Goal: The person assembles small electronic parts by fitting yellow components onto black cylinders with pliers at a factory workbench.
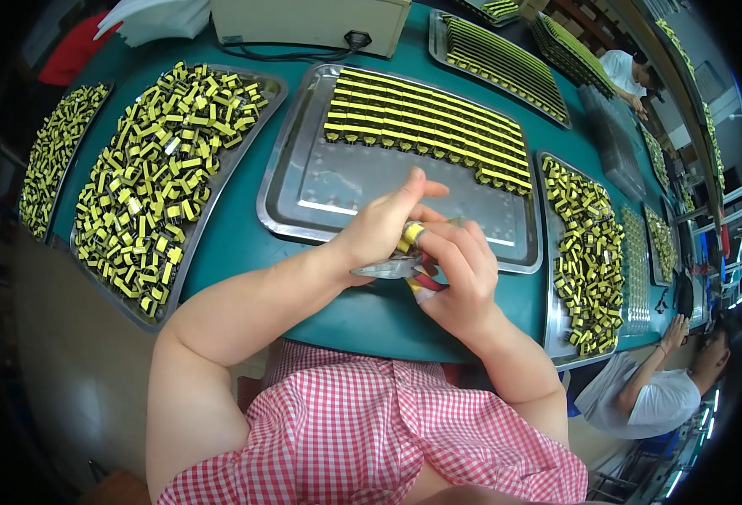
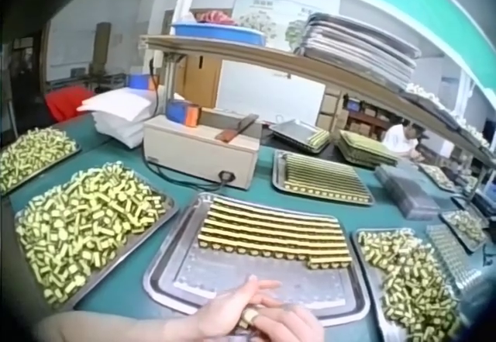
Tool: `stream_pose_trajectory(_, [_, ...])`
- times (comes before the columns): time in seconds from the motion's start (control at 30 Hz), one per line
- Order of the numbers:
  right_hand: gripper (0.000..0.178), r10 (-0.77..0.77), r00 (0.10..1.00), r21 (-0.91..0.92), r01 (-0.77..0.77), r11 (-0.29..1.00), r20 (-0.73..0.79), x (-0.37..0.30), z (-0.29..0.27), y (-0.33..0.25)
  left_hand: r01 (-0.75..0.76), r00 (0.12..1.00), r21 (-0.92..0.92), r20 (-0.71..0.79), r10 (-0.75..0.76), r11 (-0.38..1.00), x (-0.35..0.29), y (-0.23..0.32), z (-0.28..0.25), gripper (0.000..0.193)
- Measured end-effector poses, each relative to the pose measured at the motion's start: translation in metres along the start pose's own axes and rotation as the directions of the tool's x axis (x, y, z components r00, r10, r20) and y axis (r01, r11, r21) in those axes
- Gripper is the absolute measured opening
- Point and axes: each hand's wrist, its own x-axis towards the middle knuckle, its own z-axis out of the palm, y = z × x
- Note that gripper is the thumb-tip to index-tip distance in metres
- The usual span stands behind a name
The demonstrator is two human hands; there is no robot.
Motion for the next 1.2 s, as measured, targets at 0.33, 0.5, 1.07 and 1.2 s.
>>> stream_pose_trajectory(0.33, [0.044,0.035,0.998,0.006,-0.035,0.999,-0.043,0.000,0.005,-0.003,0.011,0.987,-0.019,-0.160,-0.014,1.000,0.001,-0.001,0.003,0.054])
stream_pose_trajectory(0.5, [0.044,0.052,0.997,0.041,-0.050,0.998,-0.059,-0.001,0.005,-0.004,0.053,0.983,0.021,-0.177,-0.049,0.998,-0.001,0.001,0.000,0.047])
stream_pose_trajectory(1.07, [0.028,0.806,0.551,0.774,-0.600,0.202,0.216,0.006,-0.029,0.025,-0.145,0.952,0.348,-0.205,0.226,0.926,0.003,0.020,-0.009,0.036])
stream_pose_trajectory(1.2, [0.031,0.724,0.496,0.849,-0.472,-0.238,0.479,0.004,-0.023,0.022,-0.209,0.953,0.376,-0.130,0.275,0.903,-0.001,0.008,0.008,0.038])
